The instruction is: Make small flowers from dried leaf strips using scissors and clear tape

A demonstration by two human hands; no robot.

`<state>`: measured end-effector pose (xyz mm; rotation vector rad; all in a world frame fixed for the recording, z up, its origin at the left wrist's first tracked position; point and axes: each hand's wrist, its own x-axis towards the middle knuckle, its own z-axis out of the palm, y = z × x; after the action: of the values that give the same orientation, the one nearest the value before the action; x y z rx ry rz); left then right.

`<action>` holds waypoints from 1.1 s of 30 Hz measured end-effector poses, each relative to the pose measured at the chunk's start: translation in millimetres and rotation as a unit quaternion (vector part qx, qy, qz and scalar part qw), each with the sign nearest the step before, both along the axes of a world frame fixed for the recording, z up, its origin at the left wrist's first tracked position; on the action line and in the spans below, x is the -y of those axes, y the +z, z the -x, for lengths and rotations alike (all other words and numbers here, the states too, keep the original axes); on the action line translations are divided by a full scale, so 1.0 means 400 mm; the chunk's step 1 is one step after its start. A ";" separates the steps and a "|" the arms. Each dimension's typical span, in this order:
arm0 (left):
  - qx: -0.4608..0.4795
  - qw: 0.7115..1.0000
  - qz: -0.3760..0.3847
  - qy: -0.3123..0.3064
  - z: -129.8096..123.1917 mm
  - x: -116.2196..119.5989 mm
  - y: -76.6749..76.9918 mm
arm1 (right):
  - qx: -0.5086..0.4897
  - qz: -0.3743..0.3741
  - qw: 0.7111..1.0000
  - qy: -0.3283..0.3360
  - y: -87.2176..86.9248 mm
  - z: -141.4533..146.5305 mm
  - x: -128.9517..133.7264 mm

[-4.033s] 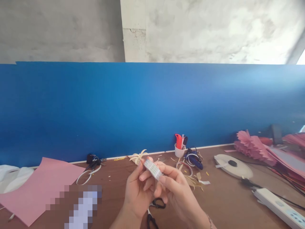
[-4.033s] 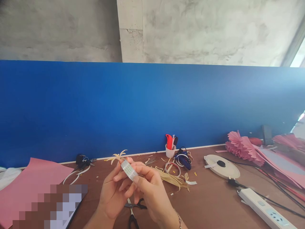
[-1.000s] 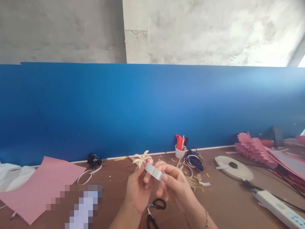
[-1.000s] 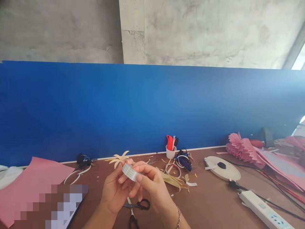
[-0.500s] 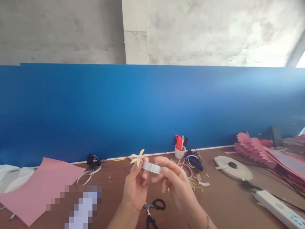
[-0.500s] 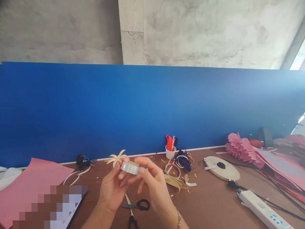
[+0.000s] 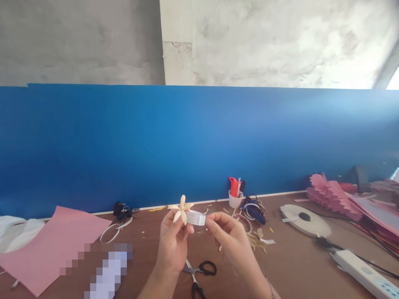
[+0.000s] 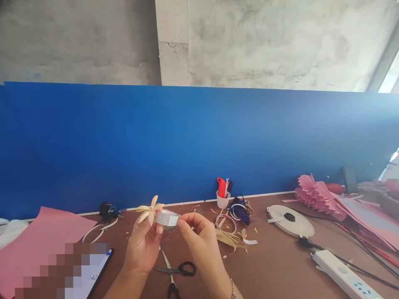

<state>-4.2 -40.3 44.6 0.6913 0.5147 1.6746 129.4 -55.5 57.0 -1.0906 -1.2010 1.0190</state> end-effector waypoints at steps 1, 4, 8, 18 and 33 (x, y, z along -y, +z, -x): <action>0.002 1.000 0.000 0.001 0.000 0.000 0.001 | 0.015 -0.002 1.000 -0.011 0.003 0.002 0.003; 0.006 1.000 0.003 0.000 -0.004 0.000 0.002 | 0.077 -0.017 0.996 -0.047 0.009 0.005 0.011; -0.007 1.000 -0.008 -0.011 -0.009 0.006 0.001 | 0.139 -0.037 0.987 -0.074 0.003 0.003 0.013; -0.038 0.999 -0.012 0.023 0.001 -0.017 -0.017 | 0.094 -0.157 0.981 -0.056 -0.008 0.004 0.016; -0.045 0.997 -0.026 0.063 -0.005 -0.015 -0.014 | -0.173 0.080 0.977 0.091 -0.041 0.022 -0.028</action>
<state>-2.2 -34.3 38.9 0.7896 0.5905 1.7851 120.5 -44.1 40.7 -0.8875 -0.9587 1.4040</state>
